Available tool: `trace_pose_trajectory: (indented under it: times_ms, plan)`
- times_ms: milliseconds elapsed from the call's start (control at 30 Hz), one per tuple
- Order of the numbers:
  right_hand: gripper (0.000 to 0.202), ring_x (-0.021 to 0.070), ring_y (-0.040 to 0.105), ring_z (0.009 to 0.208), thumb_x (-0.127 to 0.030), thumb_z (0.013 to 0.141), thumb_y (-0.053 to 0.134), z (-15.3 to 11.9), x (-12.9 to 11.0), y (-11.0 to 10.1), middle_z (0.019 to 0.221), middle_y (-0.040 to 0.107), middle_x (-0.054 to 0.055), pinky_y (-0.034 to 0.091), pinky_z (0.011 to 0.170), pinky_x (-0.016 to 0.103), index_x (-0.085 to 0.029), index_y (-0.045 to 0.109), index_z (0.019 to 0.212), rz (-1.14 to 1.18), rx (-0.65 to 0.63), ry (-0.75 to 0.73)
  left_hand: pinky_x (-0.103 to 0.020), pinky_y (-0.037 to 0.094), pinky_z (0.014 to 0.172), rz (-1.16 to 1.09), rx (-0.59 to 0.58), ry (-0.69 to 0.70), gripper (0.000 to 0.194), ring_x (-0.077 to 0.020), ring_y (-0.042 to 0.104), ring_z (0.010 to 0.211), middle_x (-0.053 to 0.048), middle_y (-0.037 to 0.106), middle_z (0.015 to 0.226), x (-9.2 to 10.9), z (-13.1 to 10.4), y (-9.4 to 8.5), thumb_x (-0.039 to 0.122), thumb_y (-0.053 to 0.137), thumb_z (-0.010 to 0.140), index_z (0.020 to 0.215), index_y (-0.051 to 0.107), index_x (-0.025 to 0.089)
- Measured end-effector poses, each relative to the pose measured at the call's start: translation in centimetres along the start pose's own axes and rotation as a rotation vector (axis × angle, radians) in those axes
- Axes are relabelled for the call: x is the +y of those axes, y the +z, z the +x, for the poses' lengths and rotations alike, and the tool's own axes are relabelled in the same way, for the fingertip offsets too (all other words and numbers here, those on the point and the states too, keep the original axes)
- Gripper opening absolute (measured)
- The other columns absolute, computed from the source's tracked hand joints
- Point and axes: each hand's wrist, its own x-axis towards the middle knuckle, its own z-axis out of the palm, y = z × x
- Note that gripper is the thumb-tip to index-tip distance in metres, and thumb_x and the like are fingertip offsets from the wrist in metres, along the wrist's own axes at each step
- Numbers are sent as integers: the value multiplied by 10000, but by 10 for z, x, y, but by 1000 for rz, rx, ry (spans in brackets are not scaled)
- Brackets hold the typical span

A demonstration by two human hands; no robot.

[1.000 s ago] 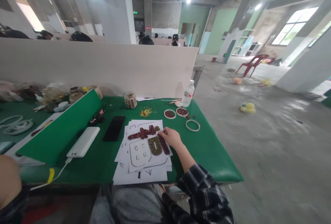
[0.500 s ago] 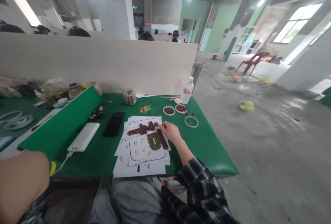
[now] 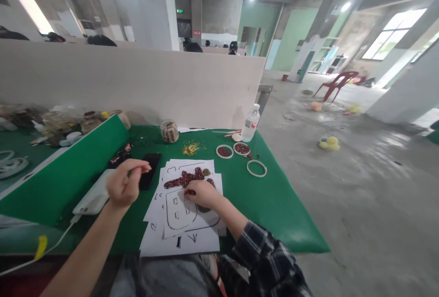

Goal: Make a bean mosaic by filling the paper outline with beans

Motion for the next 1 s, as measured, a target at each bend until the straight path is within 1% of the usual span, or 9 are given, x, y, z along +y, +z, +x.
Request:
trace_pose_trajectory:
  times_ms: [67, 167, 267, 367, 433, 633, 767, 867, 1000]
  plan:
    - [115, 151, 602, 862, -238, 814, 605, -2, 2, 1, 880, 669, 27, 426, 806, 224, -202, 697, 873, 15, 1, -20, -272, 509, 655, -41, -82, -58, 211, -115, 591, 697, -23, 626, 840, -13, -6, 14, 312, 466, 908, 978, 593, 159]
    - [100, 146, 594, 855, -205, 792, 625, -3, 0, 3, 865, 644, 29, 433, 804, 217, -195, 697, 861, 14, 10, -18, -200, 444, 515, -86, -194, -180, 210, -88, 530, 511, 25, 578, 595, -30, -20, 36, 258, 427, 889, 876, 621, 177]
    - [112, 148, 589, 864, -184, 778, 629, -3, -2, 9, 886, 630, 37, 439, 797, 219, -185, 692, 870, -8, 21, -6, -190, 387, 435, -117, -266, -289, 212, -81, 476, 431, 41, 547, 533, -41, -27, 48, 263, 435, 860, 863, 630, 178]
    - [114, 153, 583, 877, -196, 803, 600, -3, 0, 10, 883, 632, 39, 439, 809, 236, -187, 687, 877, -23, 24, -25, -190, 381, 440, -132, -272, -374, 212, -82, 465, 430, 42, 532, 522, -48, -27, 49, 269, 431, 848, 861, 621, 176]
    - [127, 158, 580, 877, -213, 830, 570, -4, 3, 6, 879, 635, 44, 441, 812, 252, -191, 687, 874, -37, 54, 4, -193, 382, 455, -135, -264, -415, 202, -84, 466, 447, 40, 525, 528, -50, -25, 48, 269, 440, 839, 858, 618, 176]
    - [140, 162, 580, 856, -249, 846, 547, -8, 15, -14, 879, 642, 42, 436, 781, 262, -211, 683, 846, -40, 202, 237, -201, 363, 450, -146, -269, -492, 188, -91, 455, 450, 41, 505, 528, -55, -23, 46, 274, 462, 816, 856, 619, 178]
    - [193, 179, 574, 787, -310, 819, 552, -13, 33, -25, 874, 632, 67, 418, 698, 266, -176, 652, 915, -74, 335, 580, -204, 377, 457, -148, -296, -511, 187, -101, 482, 469, 40, 510, 536, -53, -24, 47, 281, 463, 812, 846, 619, 184]
    - [284, 211, 580, 809, -384, 788, 575, -18, 47, -31, 913, 632, 108, 398, 672, 278, -141, 632, 924, -107, 323, 778, -206, 378, 456, -143, -307, -521, 181, -106, 490, 476, 39, 514, 539, -52, -25, 47, 274, 467, 805, 841, 622, 187]
    - [348, 230, 586, 783, -492, 750, 595, -18, 50, -31, 863, 647, 110, 365, 620, 286, -149, 612, 809, -108, 248, 861, -207, 368, 444, -142, -322, -530, 178, -107, 487, 463, 40, 514, 535, -51, -25, 48, 267, 470, 802, 842, 624, 187]
